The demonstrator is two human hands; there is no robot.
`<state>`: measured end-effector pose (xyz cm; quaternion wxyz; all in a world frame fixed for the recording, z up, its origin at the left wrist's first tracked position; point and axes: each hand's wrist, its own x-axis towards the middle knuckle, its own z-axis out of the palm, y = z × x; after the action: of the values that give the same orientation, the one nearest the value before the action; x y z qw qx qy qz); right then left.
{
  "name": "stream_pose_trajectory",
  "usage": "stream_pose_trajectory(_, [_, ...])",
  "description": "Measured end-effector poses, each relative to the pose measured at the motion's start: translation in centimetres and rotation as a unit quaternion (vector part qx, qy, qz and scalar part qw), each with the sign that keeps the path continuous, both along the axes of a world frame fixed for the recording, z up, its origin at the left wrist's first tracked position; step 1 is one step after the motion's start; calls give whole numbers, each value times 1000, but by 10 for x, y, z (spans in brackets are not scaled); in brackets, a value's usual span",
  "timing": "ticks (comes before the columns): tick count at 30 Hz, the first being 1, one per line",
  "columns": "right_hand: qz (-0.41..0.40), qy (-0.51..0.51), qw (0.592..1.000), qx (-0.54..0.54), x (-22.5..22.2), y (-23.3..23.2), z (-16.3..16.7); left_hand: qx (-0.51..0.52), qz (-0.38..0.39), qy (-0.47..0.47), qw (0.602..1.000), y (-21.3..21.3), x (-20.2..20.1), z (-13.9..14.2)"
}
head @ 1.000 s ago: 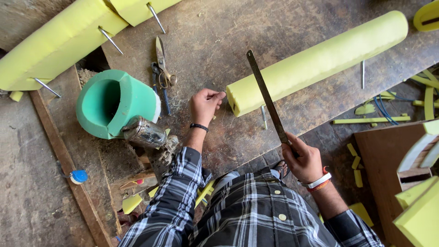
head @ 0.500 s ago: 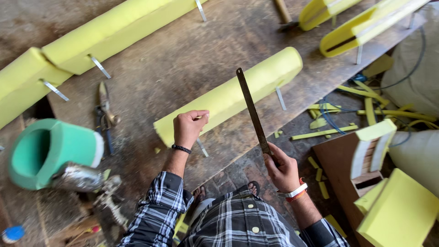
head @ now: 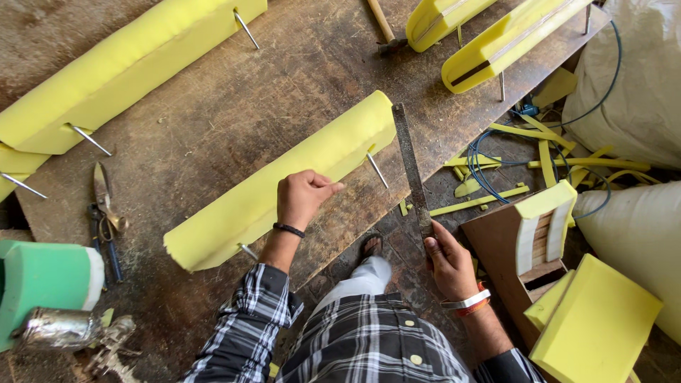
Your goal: The person applies adhesive to a yellow foam piece using a spray gun, then folds the foam around a wooden frame and secures it with metal rods. They use a metal ruler to press the foam edges and trim excess material.
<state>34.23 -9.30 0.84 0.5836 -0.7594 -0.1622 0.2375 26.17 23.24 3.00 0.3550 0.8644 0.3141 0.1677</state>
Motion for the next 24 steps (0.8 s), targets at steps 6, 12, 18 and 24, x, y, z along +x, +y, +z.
stream_pose_trajectory(6, [5,23,1000,-6,68,-10,-1,313,-80,70,944,9,90,-16])
stream_pose_trajectory(12, [25,57,998,3,134,-3,-2,354,-37,229,906,-5,105,-44])
stream_pose_trajectory(18, [108,66,992,-14,197,27,-28,319,-25,221,921,-12,90,-46])
stream_pose_trajectory(24, [221,112,969,-21,268,59,-68,261,37,212,941,-31,87,-19])
